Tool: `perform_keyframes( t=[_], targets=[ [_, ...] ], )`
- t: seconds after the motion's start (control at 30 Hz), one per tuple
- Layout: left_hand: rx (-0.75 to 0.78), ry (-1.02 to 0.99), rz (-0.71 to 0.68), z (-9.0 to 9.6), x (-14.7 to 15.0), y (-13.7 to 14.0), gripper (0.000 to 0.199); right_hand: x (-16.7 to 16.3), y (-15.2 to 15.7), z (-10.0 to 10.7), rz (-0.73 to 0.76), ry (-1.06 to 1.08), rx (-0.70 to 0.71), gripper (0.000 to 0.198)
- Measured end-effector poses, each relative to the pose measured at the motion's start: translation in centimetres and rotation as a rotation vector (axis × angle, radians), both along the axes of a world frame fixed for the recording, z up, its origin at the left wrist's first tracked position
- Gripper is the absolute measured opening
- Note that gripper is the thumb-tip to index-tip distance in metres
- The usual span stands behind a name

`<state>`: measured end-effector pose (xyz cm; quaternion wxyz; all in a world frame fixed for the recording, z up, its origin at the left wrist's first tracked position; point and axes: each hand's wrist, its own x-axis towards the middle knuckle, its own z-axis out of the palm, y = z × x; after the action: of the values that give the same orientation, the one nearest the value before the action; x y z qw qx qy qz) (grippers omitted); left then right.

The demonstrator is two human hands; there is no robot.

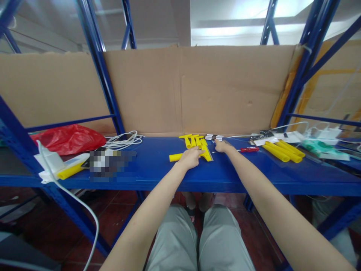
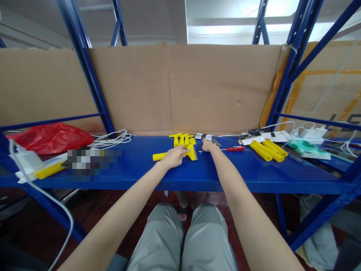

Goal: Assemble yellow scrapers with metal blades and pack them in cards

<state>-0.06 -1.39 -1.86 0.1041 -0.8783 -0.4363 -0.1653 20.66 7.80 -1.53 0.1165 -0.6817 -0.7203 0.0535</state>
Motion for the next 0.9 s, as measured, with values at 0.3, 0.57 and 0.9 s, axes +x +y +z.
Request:
perform_keyframes(
  t=[0.3,0.57,0.9],
  targets=[
    [-0.018,0.024,0.004,0.0,0.2,-0.1,0.043,-1.1,-0.1,0.4,-0.058,-0.056,0.029,0.051],
    [-0.009,0.004,0.002,-0.1,0.3,-0.1,0.041,-0.8,0.0,0.0,-0.042,-0.014,0.169,0.045],
    [-0.015,0.001,-0.016,0.1,0.3,-0.2,0.041,-0.3,-0.7,0.0,-0.024,0.077,0.092,0.05]
  ],
)
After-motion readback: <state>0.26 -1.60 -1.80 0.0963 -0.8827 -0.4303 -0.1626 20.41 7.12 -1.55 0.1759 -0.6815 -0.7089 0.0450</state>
